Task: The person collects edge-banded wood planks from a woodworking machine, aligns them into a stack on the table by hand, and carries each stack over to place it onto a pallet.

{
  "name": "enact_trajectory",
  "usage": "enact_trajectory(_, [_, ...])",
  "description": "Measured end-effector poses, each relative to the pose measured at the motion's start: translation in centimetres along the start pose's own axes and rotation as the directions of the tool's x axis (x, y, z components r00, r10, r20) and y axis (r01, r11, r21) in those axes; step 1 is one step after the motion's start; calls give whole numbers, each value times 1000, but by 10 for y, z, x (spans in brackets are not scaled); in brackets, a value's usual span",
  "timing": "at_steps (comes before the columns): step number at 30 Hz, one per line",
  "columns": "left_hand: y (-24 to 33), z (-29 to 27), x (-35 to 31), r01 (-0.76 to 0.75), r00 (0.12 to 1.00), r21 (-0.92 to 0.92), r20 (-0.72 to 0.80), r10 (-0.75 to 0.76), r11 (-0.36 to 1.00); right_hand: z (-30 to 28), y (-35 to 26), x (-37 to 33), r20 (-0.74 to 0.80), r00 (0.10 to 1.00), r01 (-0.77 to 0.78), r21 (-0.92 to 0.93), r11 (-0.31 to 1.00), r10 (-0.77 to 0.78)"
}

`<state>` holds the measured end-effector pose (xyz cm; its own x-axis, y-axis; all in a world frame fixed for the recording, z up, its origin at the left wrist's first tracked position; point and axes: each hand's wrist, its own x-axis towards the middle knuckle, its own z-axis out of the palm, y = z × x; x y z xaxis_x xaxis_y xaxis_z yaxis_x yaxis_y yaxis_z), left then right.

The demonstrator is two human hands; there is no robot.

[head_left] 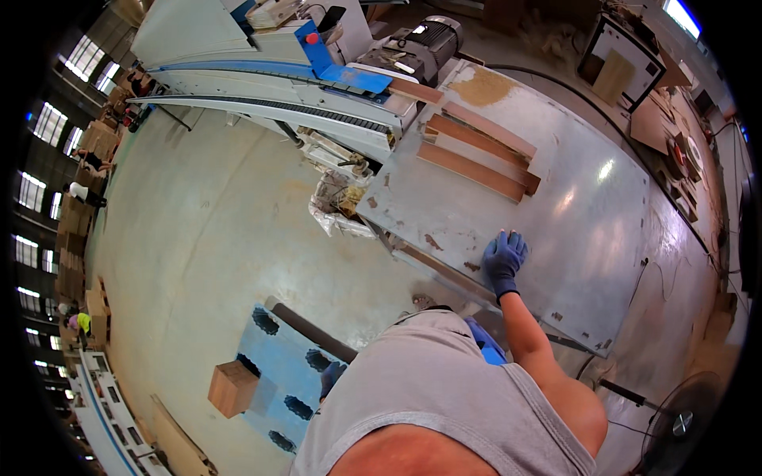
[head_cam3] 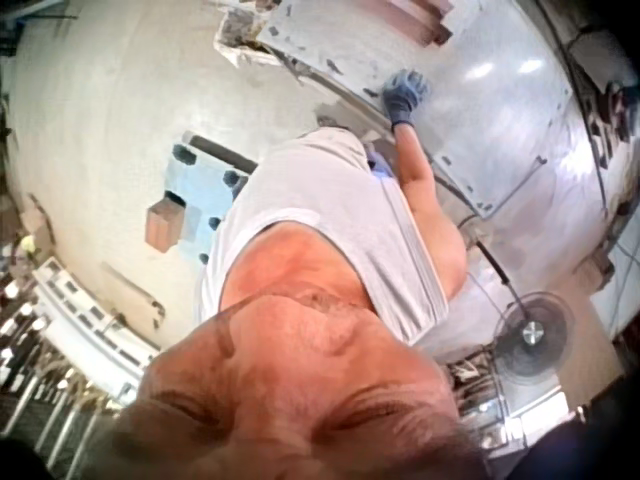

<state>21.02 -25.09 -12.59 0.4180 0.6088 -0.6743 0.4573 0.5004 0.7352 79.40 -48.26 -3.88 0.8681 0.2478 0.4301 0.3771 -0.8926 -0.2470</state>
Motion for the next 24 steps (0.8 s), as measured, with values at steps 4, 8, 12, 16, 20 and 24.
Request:
enact_trajectory(4, [6,16,1,21,1000,20,-5,-21,1000,-5,2,7,67,997,-47,40,998,44])
enact_trajectory(8, [30,35,12,145,986,-184,-59,-158,972,-8,7,46,104,994,-61,202,977,40])
enact_trajectory(12, [116,97,39,219,958,-426,-78,-277,878,5,18,139,-108,991,100,232,968,-77])
enact_trajectory(16, [246,188,55,159,983,-372,149,-110,915,36,11,253,-95,982,183,215,959,-166])
enact_trajectory(20, [333,301,100,71,942,-219,335,7,973,89,10,338,81,962,239,208,949,-260])
enact_trajectory(24, [391,406,136,90,914,-132,405,-29,987,129,1,364,245,900,336,135,932,-360])
